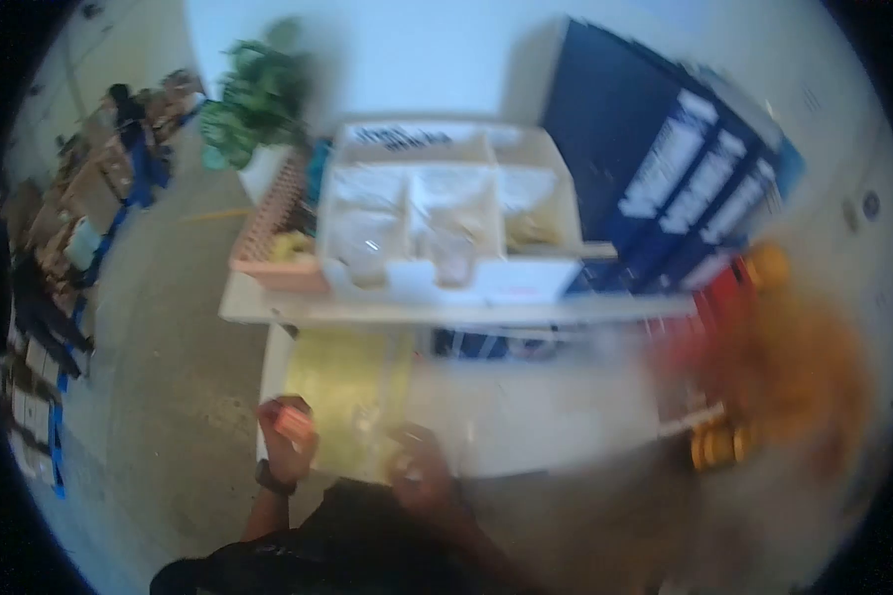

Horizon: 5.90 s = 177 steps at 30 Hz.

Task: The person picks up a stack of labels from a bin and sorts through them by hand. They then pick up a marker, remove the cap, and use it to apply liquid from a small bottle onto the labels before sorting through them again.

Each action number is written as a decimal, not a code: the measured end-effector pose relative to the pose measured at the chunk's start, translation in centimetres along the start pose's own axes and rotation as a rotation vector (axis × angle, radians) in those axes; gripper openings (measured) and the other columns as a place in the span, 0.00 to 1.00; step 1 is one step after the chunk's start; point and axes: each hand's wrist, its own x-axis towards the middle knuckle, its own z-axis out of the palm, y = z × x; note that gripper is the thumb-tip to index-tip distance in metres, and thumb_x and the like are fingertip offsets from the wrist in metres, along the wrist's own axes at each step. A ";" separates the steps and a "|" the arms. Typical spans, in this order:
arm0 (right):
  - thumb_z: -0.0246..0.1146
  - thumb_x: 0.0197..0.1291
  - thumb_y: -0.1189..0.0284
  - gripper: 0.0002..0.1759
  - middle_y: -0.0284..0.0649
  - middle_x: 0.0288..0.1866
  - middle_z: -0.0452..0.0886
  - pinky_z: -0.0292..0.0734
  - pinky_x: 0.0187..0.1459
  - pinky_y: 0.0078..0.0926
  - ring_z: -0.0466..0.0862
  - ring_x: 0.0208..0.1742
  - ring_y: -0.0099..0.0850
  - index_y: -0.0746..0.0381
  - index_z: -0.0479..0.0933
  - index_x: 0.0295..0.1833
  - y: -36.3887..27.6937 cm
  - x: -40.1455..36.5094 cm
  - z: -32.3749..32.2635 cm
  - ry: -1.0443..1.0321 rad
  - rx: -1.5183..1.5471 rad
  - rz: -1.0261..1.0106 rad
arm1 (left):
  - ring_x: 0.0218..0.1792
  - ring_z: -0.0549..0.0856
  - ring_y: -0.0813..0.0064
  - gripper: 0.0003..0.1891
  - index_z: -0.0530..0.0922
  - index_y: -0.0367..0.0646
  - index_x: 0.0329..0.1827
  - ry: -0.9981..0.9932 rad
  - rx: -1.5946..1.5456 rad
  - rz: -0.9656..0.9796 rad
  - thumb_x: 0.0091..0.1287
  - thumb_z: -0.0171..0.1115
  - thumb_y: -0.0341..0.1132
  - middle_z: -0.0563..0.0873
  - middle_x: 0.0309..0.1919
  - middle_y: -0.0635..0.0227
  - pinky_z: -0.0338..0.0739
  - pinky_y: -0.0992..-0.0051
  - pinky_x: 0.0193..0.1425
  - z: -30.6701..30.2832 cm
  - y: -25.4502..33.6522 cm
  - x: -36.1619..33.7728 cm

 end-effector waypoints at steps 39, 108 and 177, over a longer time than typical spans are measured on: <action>0.60 0.61 0.75 0.15 0.53 0.49 0.79 0.78 0.47 0.55 0.82 0.47 0.60 0.59 0.68 0.53 6.3 -6.9 -8.4 -0.297 -0.210 0.333 | 0.36 0.82 0.54 0.28 0.76 0.40 0.53 -0.614 0.340 0.129 0.49 0.74 0.38 0.83 0.37 0.57 0.77 0.60 0.41 17.0 5.7 -5.0; 0.63 0.64 0.83 0.14 0.38 0.37 0.77 0.80 0.29 0.17 0.81 0.31 0.18 0.68 0.68 0.52 8.2 -6.6 -10.8 0.222 0.245 0.384 | 0.68 0.61 0.51 0.44 0.66 0.46 0.69 -0.220 0.826 -0.331 0.51 0.77 0.49 0.70 0.66 0.59 0.48 0.44 0.68 17.0 -1.2 -6.7; 0.63 0.56 0.83 0.16 0.42 0.43 0.77 0.78 0.47 0.33 0.81 0.45 0.40 0.61 0.80 0.51 2.9 -3.7 -12.9 -0.447 -0.131 -0.045 | 0.39 0.70 0.85 0.18 0.64 0.42 0.53 -0.612 -0.437 -0.364 0.66 0.63 0.27 0.71 0.41 0.71 0.68 0.80 0.41 19.6 3.5 -8.4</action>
